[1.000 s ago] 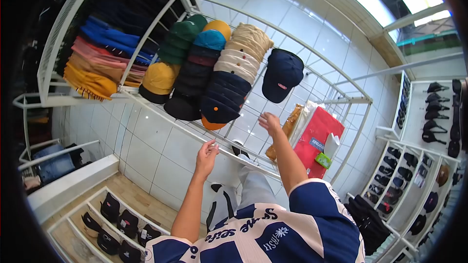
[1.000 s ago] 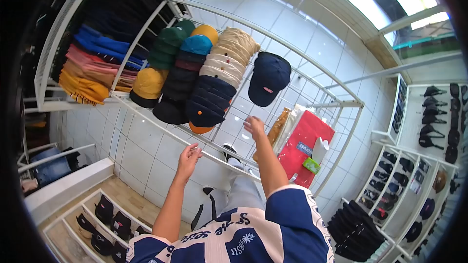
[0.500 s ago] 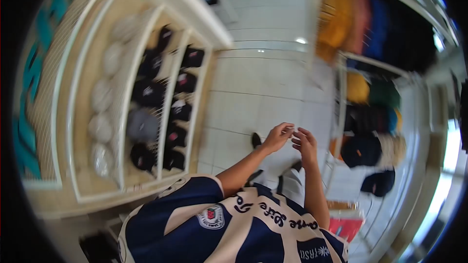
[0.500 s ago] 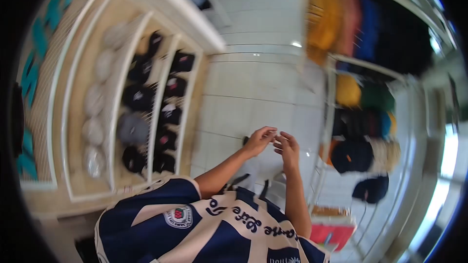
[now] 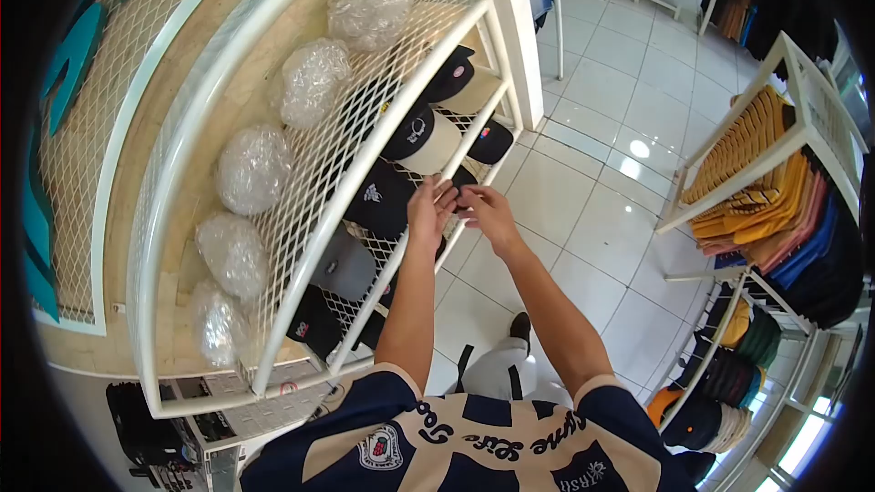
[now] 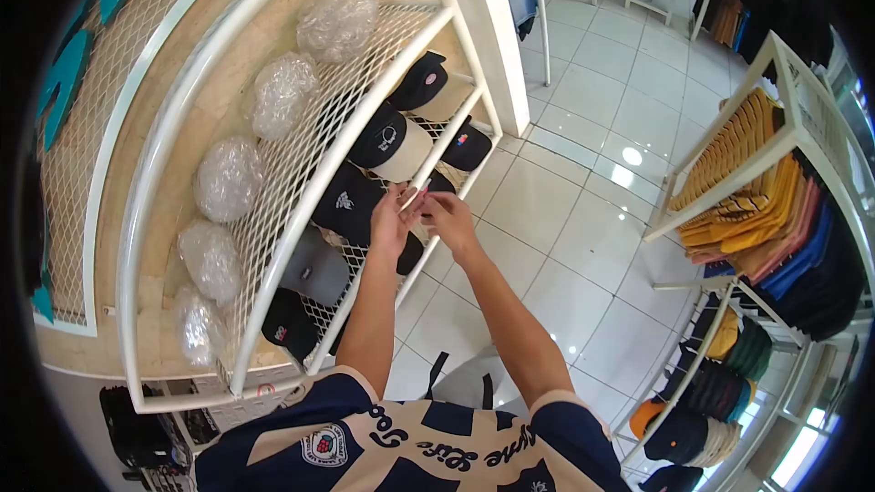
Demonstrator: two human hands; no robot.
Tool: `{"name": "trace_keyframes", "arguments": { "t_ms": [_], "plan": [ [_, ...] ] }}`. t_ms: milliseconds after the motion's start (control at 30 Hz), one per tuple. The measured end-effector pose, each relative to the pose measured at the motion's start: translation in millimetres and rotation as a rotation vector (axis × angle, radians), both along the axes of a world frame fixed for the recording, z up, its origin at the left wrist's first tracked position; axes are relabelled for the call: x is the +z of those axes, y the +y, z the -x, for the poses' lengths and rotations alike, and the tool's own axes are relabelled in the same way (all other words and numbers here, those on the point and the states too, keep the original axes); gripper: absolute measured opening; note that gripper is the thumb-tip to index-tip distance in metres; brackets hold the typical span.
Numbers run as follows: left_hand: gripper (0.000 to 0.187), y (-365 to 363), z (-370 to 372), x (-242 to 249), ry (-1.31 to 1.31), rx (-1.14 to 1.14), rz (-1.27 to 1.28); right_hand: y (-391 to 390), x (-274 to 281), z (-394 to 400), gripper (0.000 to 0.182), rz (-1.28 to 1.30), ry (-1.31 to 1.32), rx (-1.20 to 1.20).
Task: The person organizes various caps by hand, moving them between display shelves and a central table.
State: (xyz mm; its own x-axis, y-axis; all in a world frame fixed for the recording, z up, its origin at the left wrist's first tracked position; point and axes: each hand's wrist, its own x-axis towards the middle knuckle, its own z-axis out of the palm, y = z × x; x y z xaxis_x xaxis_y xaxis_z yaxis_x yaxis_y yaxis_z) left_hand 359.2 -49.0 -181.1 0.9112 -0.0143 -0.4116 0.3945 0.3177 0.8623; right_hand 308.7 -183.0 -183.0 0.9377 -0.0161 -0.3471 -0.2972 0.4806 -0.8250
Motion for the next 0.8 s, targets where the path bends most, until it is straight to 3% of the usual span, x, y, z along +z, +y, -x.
{"name": "trace_keyframes", "arguments": {
  "t_ms": [133,200,233,400,533,667,767,800],
  "plan": [
    [0.042,24,-58,9,0.03,0.135,0.179,40,12,-91,0.037,0.036,-0.03,0.013],
    [0.043,37,-80,-2,0.045,0.213,0.275,60,3,-132,0.039,-0.04,-0.113,-0.098],
    [0.042,41,-88,-5,0.087,0.262,0.292,68,2,-149,0.042,0.039,-0.118,-0.159],
    [0.033,60,-108,-18,0.145,0.229,0.333,85,-16,-200,0.035,0.15,-0.115,-0.158],
    [0.032,60,-82,-7,0.104,0.177,0.361,78,-1,-181,0.029,0.073,-0.108,-0.151],
    [0.028,50,-30,2,0.077,0.159,0.397,48,15,-109,0.024,-0.151,-0.108,-0.11],
    [0.029,54,14,-36,0.064,0.031,0.577,23,-2,-38,0.029,-0.18,-0.081,-0.112],
    [0.028,43,33,-36,0.051,-0.02,0.508,12,-7,-11,0.03,-0.192,-0.064,-0.118]
  ]
}}
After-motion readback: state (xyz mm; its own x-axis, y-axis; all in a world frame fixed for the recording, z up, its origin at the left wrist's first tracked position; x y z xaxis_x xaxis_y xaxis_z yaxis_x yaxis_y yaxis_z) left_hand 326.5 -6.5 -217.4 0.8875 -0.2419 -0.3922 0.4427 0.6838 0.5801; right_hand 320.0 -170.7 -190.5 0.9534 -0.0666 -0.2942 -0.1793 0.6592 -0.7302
